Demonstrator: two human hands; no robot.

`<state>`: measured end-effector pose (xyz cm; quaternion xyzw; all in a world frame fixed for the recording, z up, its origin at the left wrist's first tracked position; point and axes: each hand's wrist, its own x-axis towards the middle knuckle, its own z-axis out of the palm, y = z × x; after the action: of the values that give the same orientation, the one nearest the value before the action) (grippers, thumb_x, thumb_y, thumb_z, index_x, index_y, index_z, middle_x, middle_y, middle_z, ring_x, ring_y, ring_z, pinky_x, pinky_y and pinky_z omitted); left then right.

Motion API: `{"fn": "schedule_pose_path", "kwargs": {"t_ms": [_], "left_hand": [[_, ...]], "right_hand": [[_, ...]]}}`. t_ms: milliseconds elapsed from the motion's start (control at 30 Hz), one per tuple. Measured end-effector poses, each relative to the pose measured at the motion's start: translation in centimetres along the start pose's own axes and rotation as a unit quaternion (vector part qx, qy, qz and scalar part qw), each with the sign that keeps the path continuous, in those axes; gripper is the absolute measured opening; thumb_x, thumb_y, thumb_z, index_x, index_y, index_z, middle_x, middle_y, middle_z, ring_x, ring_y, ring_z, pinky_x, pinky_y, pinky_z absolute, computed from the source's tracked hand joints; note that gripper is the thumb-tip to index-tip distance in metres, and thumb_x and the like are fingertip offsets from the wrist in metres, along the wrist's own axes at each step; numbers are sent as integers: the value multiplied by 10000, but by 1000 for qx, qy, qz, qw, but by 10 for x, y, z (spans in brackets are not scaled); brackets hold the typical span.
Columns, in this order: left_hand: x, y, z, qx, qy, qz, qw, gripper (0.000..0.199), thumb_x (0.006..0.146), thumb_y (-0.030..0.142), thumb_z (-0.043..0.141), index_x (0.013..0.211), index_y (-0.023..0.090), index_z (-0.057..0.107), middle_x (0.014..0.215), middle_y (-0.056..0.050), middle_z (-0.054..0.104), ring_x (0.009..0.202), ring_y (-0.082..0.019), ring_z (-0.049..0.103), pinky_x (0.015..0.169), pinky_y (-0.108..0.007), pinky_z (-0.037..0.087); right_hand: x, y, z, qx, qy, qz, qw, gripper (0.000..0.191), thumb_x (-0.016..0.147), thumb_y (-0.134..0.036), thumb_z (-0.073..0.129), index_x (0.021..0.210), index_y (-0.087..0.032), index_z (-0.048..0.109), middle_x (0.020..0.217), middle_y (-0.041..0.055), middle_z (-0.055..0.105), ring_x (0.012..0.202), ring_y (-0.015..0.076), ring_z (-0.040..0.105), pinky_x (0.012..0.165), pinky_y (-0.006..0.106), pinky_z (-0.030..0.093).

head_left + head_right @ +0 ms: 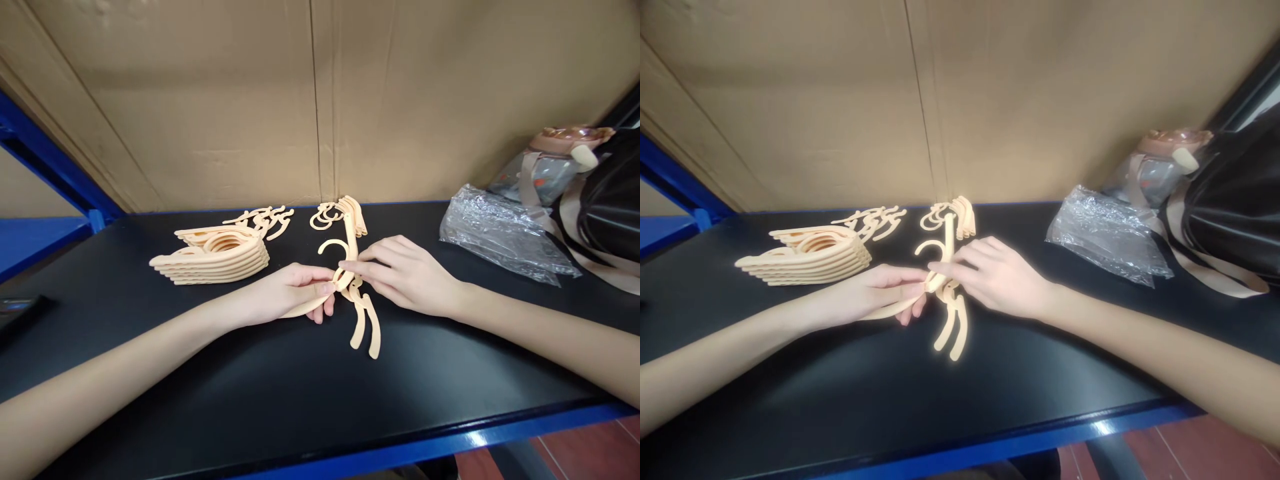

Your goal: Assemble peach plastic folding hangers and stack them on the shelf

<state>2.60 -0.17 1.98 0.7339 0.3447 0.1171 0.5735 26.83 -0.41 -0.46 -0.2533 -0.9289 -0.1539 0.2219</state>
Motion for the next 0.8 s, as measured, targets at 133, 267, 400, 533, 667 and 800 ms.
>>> {"fn": "schedule_pose_path", "kwargs": {"t_ms": [133,267,400,533,667,800], "left_hand": [[-1,5,5,32,17,3,999,260,945,369,471,881,158,609,724,14,592,636,-102,572,620,-207,464],[-2,7,9,54,26,9,998,275,958,336,449,797,155,579,723,20,582,630,-90,565,613,-192,452],[-2,6,8,59,23,7,998,257,966,331,433,847,159,582,737,23,578,635,-86,564,619,-186,456],[-2,5,8,78,22,14,997,262,971,340,421,868,163,585,727,24,581,629,-88,572,613,-185,463],[-4,0,16,205,65,80,973,293,985,342,393,837,170,579,686,32,600,575,-86,586,587,-187,451],[-8,-11,29,402,176,198,876,243,971,330,447,1096,181,593,713,28,662,564,-107,605,522,-199,405]], "right_hand": [[0,0,-1,5,-22,-9,1000,340,954,-202,431,1257,-200,585,1090,84,652,985,208,557,868,374,445],[-1,0,0,5,-26,-9,1000,353,944,-196,446,1274,-199,569,1099,84,645,995,213,554,874,377,445],[-1,0,1,2,-19,-1,1000,326,952,-220,442,1243,-188,586,1074,80,649,966,213,559,856,369,445],[0,0,1,1,-18,-9,1000,325,960,-261,444,1248,-186,576,1032,76,643,935,208,549,844,359,441],[0,-1,0,15,-20,-19,1000,308,949,-231,441,1222,-164,566,992,74,630,893,198,536,807,342,441],[-1,-4,-3,56,36,-22,998,255,907,-206,397,1051,-133,594,914,84,616,806,202,523,718,345,421]]}}
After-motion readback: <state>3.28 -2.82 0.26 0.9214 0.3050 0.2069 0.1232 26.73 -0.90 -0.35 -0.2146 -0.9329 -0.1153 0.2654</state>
